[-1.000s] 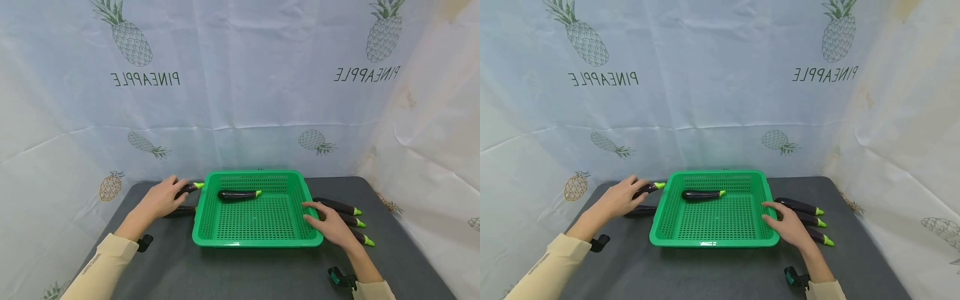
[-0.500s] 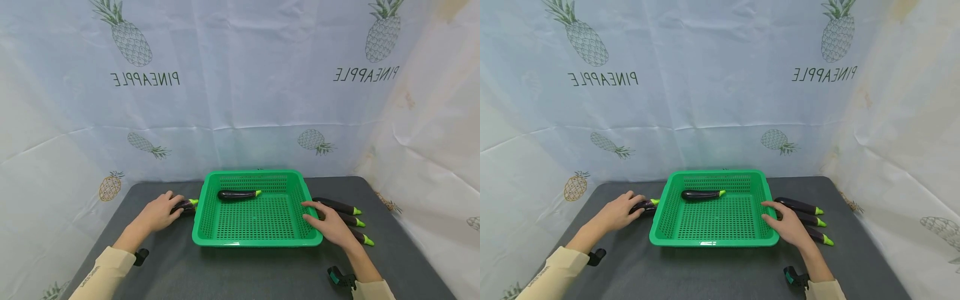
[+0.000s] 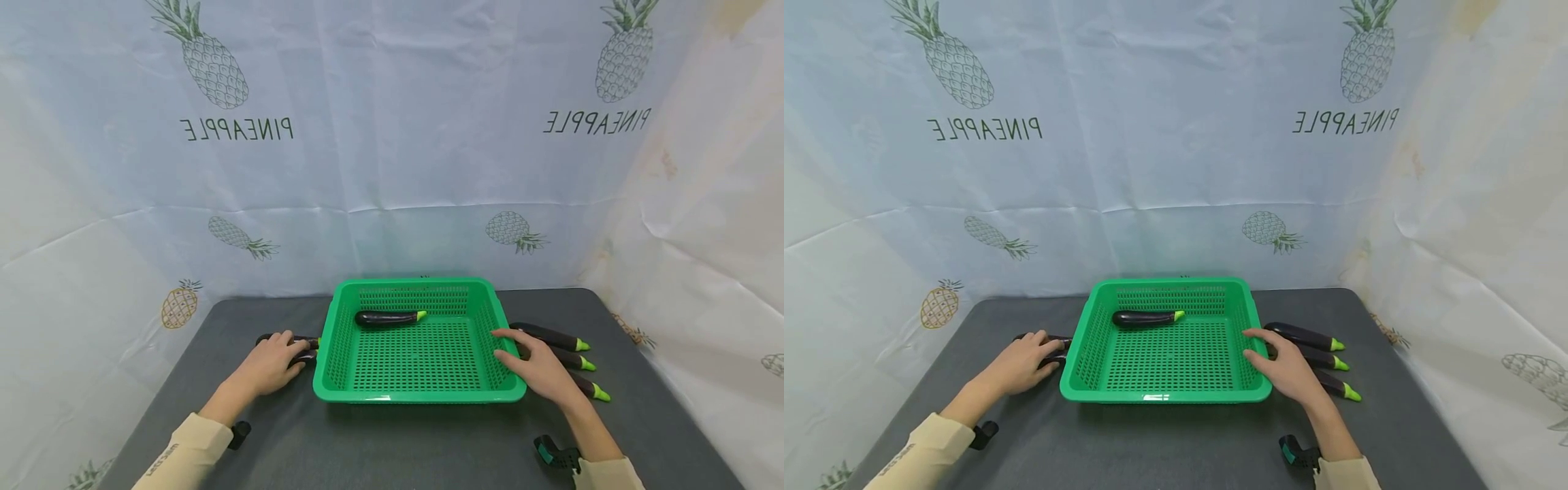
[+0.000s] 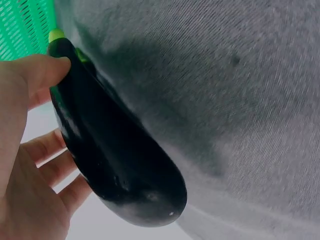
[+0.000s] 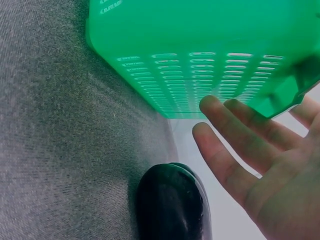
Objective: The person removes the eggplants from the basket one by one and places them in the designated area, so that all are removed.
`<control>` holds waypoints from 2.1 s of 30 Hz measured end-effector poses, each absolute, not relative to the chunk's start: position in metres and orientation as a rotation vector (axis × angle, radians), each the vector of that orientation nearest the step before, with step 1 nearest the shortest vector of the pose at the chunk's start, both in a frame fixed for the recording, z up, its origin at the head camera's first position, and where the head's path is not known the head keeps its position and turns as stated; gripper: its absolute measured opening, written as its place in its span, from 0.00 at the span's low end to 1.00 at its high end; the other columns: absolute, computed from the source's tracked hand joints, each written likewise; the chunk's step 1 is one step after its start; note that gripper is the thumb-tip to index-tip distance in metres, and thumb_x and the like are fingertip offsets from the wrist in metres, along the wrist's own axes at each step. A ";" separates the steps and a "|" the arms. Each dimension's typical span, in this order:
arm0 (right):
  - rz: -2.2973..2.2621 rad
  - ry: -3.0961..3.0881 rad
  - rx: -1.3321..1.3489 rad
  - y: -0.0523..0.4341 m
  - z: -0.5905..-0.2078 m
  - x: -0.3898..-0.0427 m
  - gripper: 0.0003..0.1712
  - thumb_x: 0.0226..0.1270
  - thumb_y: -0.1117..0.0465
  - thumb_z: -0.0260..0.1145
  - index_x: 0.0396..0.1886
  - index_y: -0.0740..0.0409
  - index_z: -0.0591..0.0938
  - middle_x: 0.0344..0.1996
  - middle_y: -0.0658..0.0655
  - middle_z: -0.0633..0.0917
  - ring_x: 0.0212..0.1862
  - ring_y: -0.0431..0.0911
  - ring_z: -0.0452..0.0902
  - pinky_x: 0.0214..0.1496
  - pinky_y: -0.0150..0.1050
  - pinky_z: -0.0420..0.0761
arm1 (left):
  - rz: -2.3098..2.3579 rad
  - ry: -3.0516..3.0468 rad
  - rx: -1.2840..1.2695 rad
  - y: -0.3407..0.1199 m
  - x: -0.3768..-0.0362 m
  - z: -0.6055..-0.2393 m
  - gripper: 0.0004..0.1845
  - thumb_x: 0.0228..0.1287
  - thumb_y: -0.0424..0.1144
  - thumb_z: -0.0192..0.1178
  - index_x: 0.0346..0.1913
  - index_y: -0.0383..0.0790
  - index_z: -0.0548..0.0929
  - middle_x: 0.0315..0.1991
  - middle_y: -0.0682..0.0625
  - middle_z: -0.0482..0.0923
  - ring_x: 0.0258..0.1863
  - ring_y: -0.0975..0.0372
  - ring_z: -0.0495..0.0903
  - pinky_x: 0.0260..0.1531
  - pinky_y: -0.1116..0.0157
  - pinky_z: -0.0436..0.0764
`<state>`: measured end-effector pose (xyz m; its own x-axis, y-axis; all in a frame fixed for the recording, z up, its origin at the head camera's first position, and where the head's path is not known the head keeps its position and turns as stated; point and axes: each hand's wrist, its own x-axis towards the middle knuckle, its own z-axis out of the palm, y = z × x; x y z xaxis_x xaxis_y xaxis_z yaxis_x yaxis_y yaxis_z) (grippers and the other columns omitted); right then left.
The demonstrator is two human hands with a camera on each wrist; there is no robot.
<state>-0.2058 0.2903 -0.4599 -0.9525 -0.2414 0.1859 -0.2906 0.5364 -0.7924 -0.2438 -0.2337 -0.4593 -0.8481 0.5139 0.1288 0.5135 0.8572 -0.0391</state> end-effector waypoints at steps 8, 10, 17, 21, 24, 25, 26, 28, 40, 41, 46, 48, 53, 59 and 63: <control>1.375 -2.699 0.490 0.289 -0.461 -0.206 0.26 0.76 0.52 0.65 0.69 0.56 0.77 0.65 0.63 0.77 0.67 0.65 0.70 0.57 0.63 0.75 | 0.059 -2.872 -0.783 -0.229 -0.244 -0.468 0.15 0.66 0.43 0.70 0.53 0.45 0.83 0.36 0.47 0.72 0.35 0.54 0.73 0.33 0.53 0.74; 1.374 -2.699 0.490 0.289 -0.461 -0.206 0.26 0.76 0.52 0.65 0.69 0.56 0.77 0.65 0.63 0.77 0.67 0.65 0.70 0.57 0.63 0.75 | 0.062 -2.874 -0.772 -0.229 -0.245 -0.470 0.15 0.66 0.43 0.70 0.53 0.45 0.83 0.36 0.47 0.72 0.35 0.53 0.74 0.34 0.53 0.74; 1.376 -2.693 0.492 0.289 -0.460 -0.206 0.26 0.76 0.53 0.65 0.68 0.57 0.77 0.65 0.63 0.78 0.66 0.64 0.72 0.56 0.61 0.76 | 0.085 -2.856 -0.737 -0.229 -0.246 -0.472 0.16 0.64 0.41 0.71 0.53 0.43 0.83 0.38 0.45 0.74 0.38 0.51 0.76 0.36 0.51 0.76; 1.373 -2.696 0.487 0.289 -0.460 -0.205 0.26 0.76 0.53 0.65 0.68 0.57 0.77 0.65 0.63 0.77 0.66 0.64 0.72 0.55 0.61 0.76 | 0.080 -2.844 -0.725 -0.228 -0.246 -0.471 0.16 0.64 0.40 0.71 0.52 0.43 0.83 0.37 0.46 0.73 0.36 0.52 0.74 0.35 0.52 0.74; 1.366 -2.701 0.480 0.289 -0.460 -0.205 0.26 0.76 0.52 0.65 0.68 0.56 0.77 0.66 0.63 0.77 0.67 0.65 0.70 0.57 0.63 0.76 | 0.050 -2.832 -0.721 -0.226 -0.246 -0.466 0.14 0.64 0.39 0.70 0.51 0.43 0.83 0.36 0.47 0.72 0.34 0.54 0.72 0.33 0.54 0.73; 1.367 -2.702 0.480 0.289 -0.460 -0.206 0.26 0.76 0.52 0.65 0.68 0.56 0.77 0.66 0.63 0.77 0.67 0.65 0.70 0.57 0.63 0.75 | 0.034 -2.825 -0.720 -0.226 -0.246 -0.463 0.13 0.65 0.38 0.70 0.50 0.42 0.83 0.35 0.48 0.71 0.33 0.55 0.71 0.32 0.55 0.72; 1.366 -2.703 0.478 0.289 -0.459 -0.206 0.26 0.76 0.52 0.65 0.68 0.56 0.77 0.66 0.64 0.77 0.68 0.66 0.69 0.57 0.64 0.75 | 0.017 -2.816 -0.720 -0.225 -0.246 -0.460 0.12 0.65 0.37 0.69 0.50 0.42 0.83 0.35 0.48 0.71 0.32 0.55 0.70 0.31 0.55 0.71; 1.363 -2.704 0.477 0.289 -0.459 -0.206 0.26 0.76 0.52 0.65 0.68 0.57 0.77 0.66 0.64 0.77 0.68 0.66 0.69 0.57 0.64 0.75 | -0.012 -2.783 -0.729 -0.222 -0.247 -0.452 0.11 0.65 0.35 0.68 0.49 0.39 0.83 0.35 0.48 0.72 0.31 0.56 0.70 0.30 0.56 0.71; 1.383 -2.714 0.460 0.288 -0.459 -0.205 0.26 0.76 0.51 0.65 0.68 0.56 0.77 0.68 0.65 0.74 0.73 0.71 0.58 0.61 0.70 0.70 | -0.296 -2.660 -0.713 -0.201 -0.247 -0.414 0.03 0.68 0.30 0.62 0.38 0.40 0.84 0.31 0.53 0.72 0.27 0.62 0.68 0.27 0.63 0.71; 1.384 -2.715 0.460 0.288 -0.458 -0.205 0.26 0.76 0.51 0.65 0.68 0.56 0.77 0.68 0.65 0.74 0.74 0.71 0.57 0.61 0.70 0.70 | -0.305 -2.658 -0.710 -0.199 -0.247 -0.412 0.03 0.69 0.30 0.62 0.38 0.41 0.83 0.31 0.53 0.71 0.27 0.63 0.68 0.27 0.63 0.71; 1.366 -2.711 0.472 0.289 -0.458 -0.205 0.26 0.76 0.52 0.65 0.68 0.57 0.77 0.67 0.64 0.76 0.69 0.67 0.66 0.58 0.65 0.74 | -0.327 -2.623 -0.728 -0.190 -0.246 -0.401 0.04 0.70 0.31 0.61 0.37 0.43 0.83 0.30 0.54 0.71 0.28 0.63 0.69 0.26 0.63 0.71; 1.367 -2.710 0.473 0.289 -0.458 -0.205 0.26 0.76 0.52 0.65 0.68 0.57 0.77 0.66 0.64 0.76 0.69 0.67 0.67 0.57 0.64 0.74 | -0.332 -2.614 -0.741 -0.185 -0.247 -0.395 0.04 0.70 0.32 0.61 0.37 0.43 0.83 0.31 0.54 0.73 0.28 0.62 0.70 0.26 0.63 0.72; 1.397 -2.711 0.466 0.288 -0.458 -0.204 0.26 0.76 0.51 0.65 0.68 0.56 0.77 0.68 0.65 0.75 0.75 0.72 0.54 0.62 0.70 0.69 | -0.303 -2.600 -0.812 -0.172 -0.248 -0.381 0.03 0.71 0.33 0.61 0.40 0.40 0.85 0.33 0.53 0.75 0.30 0.61 0.72 0.28 0.62 0.74; 1.405 -2.713 0.461 0.287 -0.457 -0.204 0.26 0.76 0.51 0.65 0.68 0.55 0.77 0.69 0.65 0.74 0.76 0.73 0.47 0.64 0.72 0.65 | -0.275 -2.539 -0.914 -0.151 -0.253 -0.364 0.02 0.69 0.33 0.63 0.39 0.40 0.85 0.34 0.51 0.76 0.28 0.61 0.72 0.27 0.63 0.74; 1.389 -2.712 0.463 0.287 -0.456 -0.205 0.25 0.76 0.51 0.65 0.68 0.55 0.77 0.68 0.64 0.75 0.74 0.71 0.55 0.62 0.70 0.69 | -0.251 -2.522 -0.981 -0.135 -0.259 -0.356 0.01 0.69 0.33 0.64 0.38 0.43 0.84 0.34 0.51 0.77 0.28 0.60 0.73 0.27 0.63 0.75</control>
